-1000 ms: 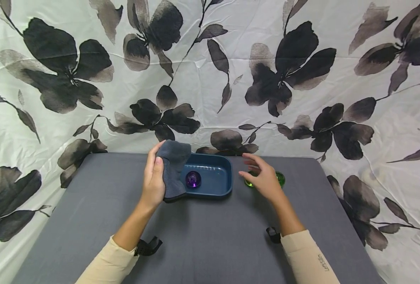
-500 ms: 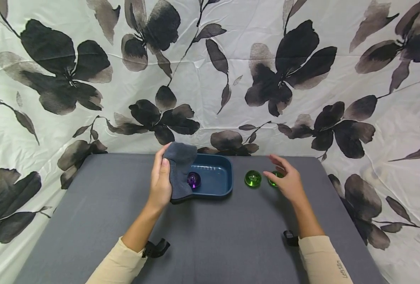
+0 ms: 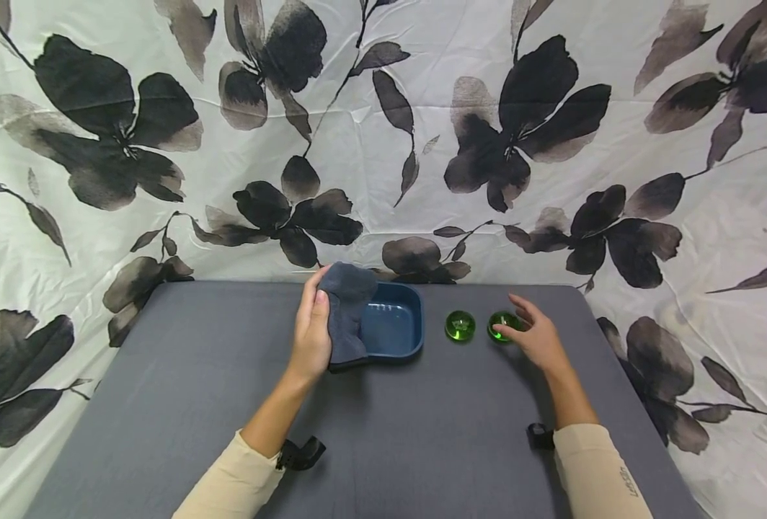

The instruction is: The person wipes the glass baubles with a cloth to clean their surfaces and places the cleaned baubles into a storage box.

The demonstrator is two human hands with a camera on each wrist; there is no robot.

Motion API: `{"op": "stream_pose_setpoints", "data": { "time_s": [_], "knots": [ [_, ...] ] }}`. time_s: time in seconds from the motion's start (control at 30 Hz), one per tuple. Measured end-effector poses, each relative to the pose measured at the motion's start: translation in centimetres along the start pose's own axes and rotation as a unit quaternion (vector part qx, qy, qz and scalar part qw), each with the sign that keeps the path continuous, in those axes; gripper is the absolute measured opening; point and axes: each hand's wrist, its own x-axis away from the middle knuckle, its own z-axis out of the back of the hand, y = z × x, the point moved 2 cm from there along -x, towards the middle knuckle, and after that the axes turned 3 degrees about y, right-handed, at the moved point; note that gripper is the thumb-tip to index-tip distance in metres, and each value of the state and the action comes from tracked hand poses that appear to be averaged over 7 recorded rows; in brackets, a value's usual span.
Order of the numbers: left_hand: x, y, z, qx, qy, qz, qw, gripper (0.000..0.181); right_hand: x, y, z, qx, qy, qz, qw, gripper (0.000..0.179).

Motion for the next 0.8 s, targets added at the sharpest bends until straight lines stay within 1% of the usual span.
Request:
{"op": "stream_pose_setpoints", "data": {
  "time_s": [0.1,0.17,0.27,0.43,0.53,0.7,0.8],
  "knots": [
    [0.2,-0.3,-0.2,-0.007,-0.002,0.008,0.9999,0.043,0.1,0.7,-0.2,0.014,-0.008,-0.018,0.9997,0.085],
    [0.4,-0.4,-0.2,-0.010,-0.004,0.013,0.9999,0.043,0.1,0.9,-0.4,0.029,-0.008,-0.022,0.9993,0.084],
    [0.5,-0.5,-0.1,-0.013,-0.004,0.011,0.9998,0.043,0.0,1.1,-0.8,0.063,-0.010,-0.022,0.9977,0.080],
    [0.5,-0.3,0.3,-0.006,-0.007,0.006,0.9999,0.044,-0.1,1.2,-1.5,0.118,0.002,-0.018,0.9928,0.072],
    [0.5,-0.2,0.5,-0.002,-0.007,0.003,1.0000,0.044,-0.2,1.1,-1.8,0.127,0.013,-0.014,0.9917,0.070],
    [0.5,-0.3,0.7,0.006,-0.008,0.001,1.0000,0.043,0.1,1.2,-1.9,0.121,0.022,-0.012,0.9923,0.070],
    [0.6,-0.4,0.6,0.012,-0.011,0.005,0.9999,0.044,0.4,1.5,-1.7,0.123,0.031,-0.010,0.9919,0.068]
  ]
}}
